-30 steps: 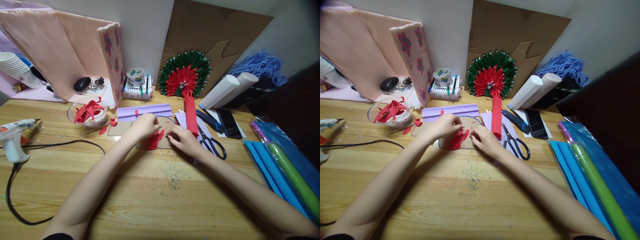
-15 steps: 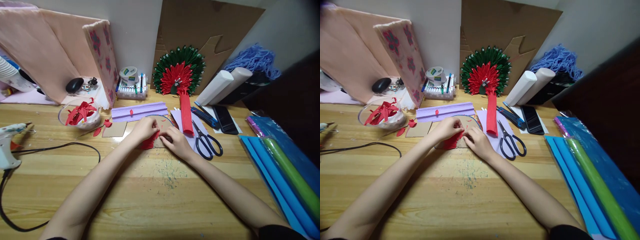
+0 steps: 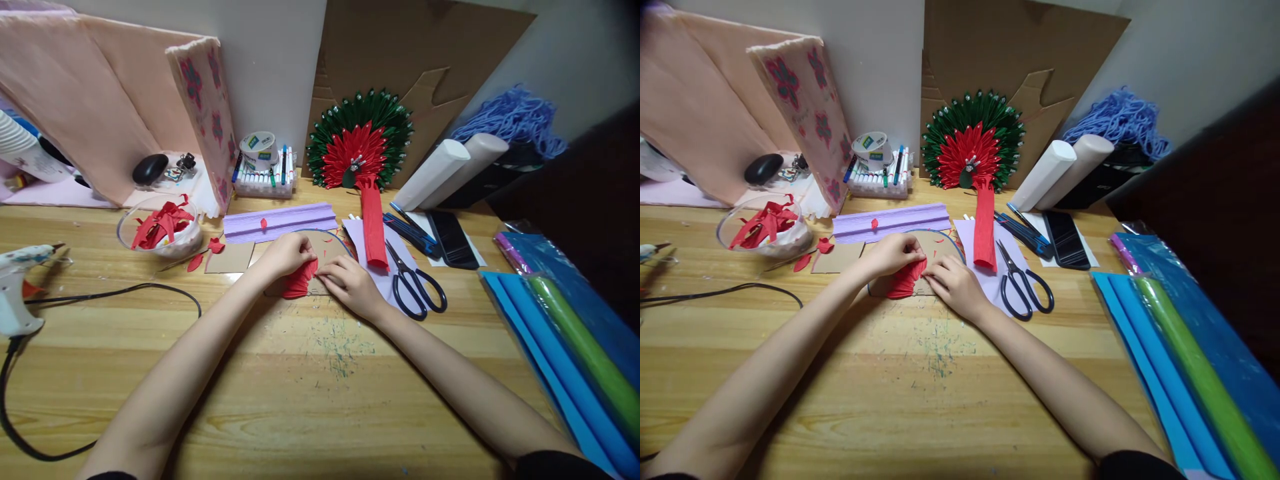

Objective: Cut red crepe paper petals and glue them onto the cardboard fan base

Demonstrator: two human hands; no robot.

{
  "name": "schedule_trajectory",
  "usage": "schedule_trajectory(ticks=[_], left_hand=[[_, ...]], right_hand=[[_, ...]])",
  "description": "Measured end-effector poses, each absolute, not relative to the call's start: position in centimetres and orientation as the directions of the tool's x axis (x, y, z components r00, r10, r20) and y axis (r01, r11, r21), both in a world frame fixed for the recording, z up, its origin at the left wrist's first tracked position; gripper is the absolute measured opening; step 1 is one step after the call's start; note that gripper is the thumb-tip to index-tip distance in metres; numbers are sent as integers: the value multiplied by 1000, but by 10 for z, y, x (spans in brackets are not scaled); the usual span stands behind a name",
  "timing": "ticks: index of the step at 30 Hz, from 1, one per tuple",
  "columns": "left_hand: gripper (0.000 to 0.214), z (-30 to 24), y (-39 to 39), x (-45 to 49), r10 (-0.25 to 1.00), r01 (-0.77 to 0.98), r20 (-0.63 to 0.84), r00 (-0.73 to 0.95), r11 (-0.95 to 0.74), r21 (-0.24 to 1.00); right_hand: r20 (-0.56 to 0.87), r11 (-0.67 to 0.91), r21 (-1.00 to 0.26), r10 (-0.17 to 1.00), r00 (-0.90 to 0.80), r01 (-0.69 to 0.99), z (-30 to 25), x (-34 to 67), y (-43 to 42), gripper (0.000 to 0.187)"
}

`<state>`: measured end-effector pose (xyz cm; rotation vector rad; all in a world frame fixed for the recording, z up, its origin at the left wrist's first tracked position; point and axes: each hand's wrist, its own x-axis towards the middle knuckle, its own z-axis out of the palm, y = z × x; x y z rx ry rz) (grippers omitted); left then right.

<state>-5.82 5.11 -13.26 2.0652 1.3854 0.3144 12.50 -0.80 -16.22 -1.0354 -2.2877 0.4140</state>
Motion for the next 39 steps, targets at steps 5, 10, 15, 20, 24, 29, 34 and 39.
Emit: schedule_trajectory(ticks=[5,10,15,20,24,29,34,39], left_hand=[[15,-133,50,-58,892,733,-139,429,-255,631],[17,-134,50,-58,894,726,-127,429,-258,638],[16,-135,51,-58,892,714,-127,434,-255,652],[16,-136,51,-58,890,715,-130,437,-256,650],[16,-135,51,-59,888,714,-137,439,-252,653],[18,-135,50,-59,876,695,-159,456,-239,678],[17,-138,51,-59,879,692,-152,452,-238,682],[16,-139,52,-60,876,683,-136,463,-254,685]], right_hand=[[383,654,-485,756,-532,581,-162,125,-8,15],[385,654,-487,756,-530,579,-161,125,-9,15],[381,644,-500,764,-521,579,-160,124,-9,15],[361,641,-492,766,-532,589,-161,124,-8,16],[344,639,-480,767,-542,601,-161,124,-8,17],[339,637,-496,768,-544,590,-161,124,-9,18],[345,642,-489,764,-545,590,-160,124,-9,17],[349,654,-477,754,-556,588,-160,124,-9,17]])
